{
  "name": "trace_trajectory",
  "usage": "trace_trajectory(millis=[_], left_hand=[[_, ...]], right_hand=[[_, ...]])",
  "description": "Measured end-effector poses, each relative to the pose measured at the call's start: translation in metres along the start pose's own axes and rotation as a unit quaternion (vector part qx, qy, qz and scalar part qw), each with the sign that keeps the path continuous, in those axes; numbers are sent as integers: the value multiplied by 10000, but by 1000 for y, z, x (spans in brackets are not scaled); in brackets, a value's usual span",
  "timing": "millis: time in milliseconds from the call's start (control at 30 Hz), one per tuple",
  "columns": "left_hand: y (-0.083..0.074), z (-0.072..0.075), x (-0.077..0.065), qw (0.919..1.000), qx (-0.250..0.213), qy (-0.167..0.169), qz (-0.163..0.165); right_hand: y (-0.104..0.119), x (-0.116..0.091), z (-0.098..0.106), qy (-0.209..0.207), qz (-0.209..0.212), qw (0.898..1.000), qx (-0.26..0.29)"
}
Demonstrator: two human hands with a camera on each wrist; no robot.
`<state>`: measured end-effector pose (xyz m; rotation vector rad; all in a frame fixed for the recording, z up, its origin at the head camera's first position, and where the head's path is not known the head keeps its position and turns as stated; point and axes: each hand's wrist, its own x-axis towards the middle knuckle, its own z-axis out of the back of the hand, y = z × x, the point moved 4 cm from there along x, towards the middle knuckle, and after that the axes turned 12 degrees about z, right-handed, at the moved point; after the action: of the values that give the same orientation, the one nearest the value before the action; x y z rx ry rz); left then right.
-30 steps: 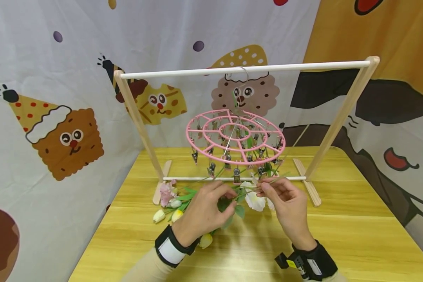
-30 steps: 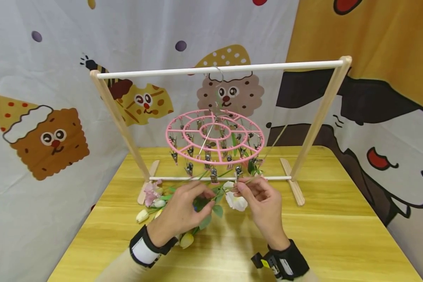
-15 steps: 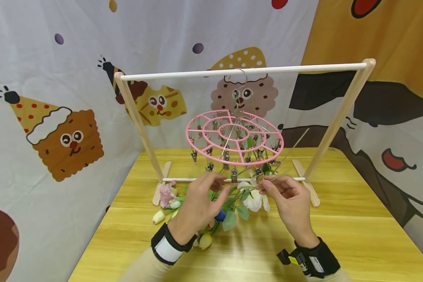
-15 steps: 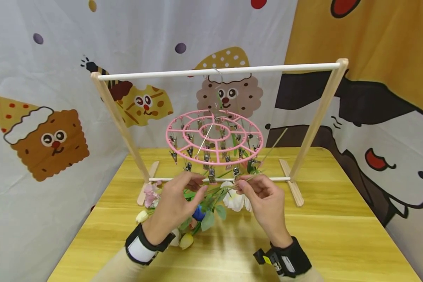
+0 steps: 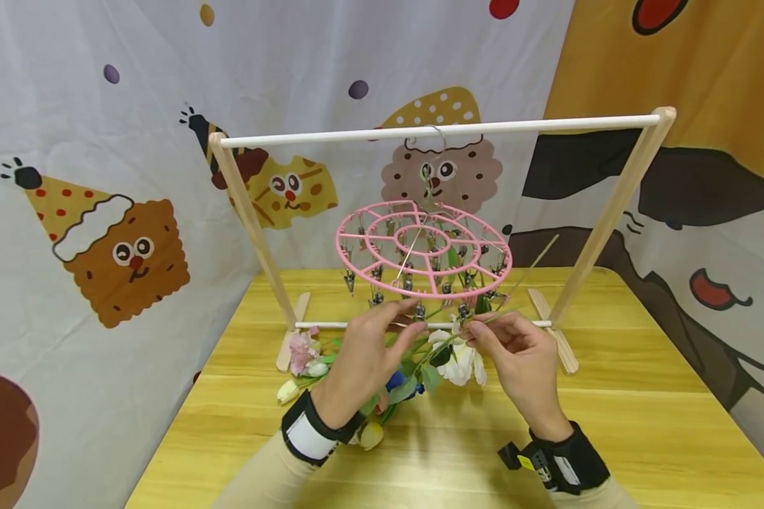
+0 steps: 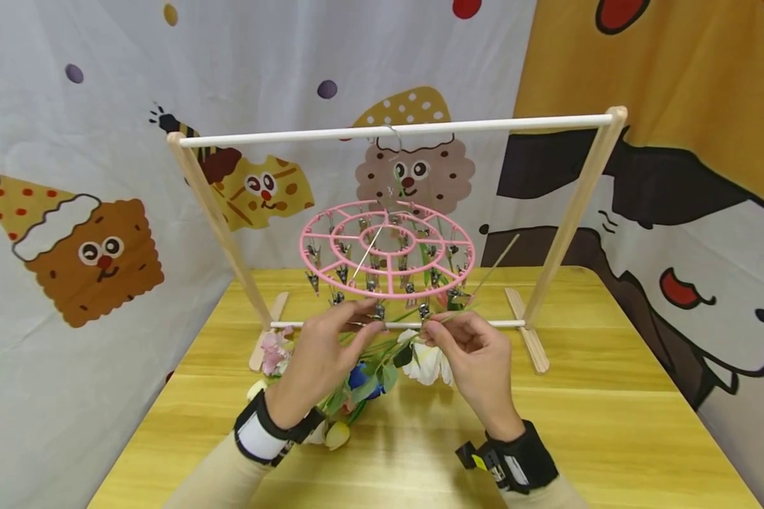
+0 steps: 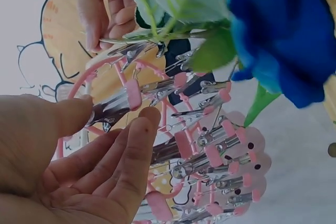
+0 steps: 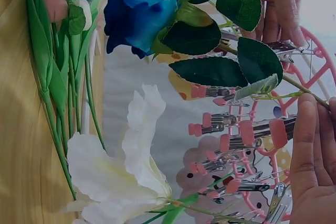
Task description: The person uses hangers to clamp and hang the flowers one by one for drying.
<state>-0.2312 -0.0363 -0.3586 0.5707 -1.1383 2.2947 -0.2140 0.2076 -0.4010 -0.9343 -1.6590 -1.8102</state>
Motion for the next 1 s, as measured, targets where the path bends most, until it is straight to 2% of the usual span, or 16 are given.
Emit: trace_trajectory(millis=[267, 467, 700, 1000], left_hand=[[-1, -2, 8, 9989, -333, 67, 333], [-1, -4, 11, 9974, -383, 151, 584], [2, -5, 11, 9930, -657, 363, 908], [7, -6, 7, 9844, -983, 547, 1353]], right_hand=[[0, 2, -3, 73, 128, 9993, -339], [0, 2, -6, 102, 185, 9996, -204], [-1, 0, -9, 127, 338, 9992, -185], [-4, -2, -12, 163, 300, 9994, -83]])
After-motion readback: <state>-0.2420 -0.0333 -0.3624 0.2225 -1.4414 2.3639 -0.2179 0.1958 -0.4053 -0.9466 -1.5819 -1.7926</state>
